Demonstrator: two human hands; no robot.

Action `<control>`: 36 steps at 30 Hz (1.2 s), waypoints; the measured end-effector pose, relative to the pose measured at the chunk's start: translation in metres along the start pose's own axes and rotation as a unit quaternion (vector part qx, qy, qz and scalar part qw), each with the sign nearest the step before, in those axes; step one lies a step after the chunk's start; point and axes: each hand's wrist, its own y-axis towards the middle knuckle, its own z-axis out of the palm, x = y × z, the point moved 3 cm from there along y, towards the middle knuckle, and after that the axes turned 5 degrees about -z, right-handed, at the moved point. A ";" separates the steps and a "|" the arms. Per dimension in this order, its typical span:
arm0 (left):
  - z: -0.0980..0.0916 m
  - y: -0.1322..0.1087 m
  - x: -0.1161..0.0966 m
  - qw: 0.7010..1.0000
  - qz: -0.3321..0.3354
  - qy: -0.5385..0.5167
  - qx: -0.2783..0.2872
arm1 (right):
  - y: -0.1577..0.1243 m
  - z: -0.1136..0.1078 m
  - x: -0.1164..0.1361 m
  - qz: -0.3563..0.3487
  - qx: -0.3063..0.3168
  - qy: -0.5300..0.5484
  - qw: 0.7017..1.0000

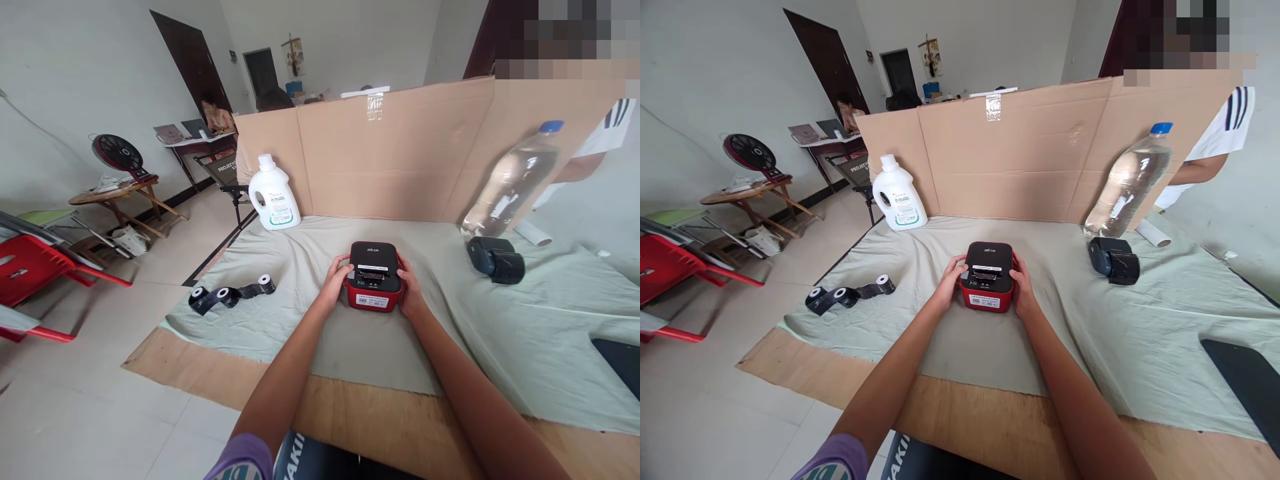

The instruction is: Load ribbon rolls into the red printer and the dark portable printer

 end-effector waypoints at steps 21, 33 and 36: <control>-0.068 0.010 -0.055 0.994 0.096 -0.012 -0.049 | -0.002 0.107 0.006 -0.160 0.104 -0.309 0.932; -0.234 0.094 -0.070 0.976 0.051 -0.103 -0.187 | 0.083 0.254 -0.149 -0.142 0.178 -0.329 0.917; -0.246 0.100 -0.065 0.980 0.036 -0.083 -0.175 | 0.086 0.255 -0.164 -0.143 0.183 -0.339 0.912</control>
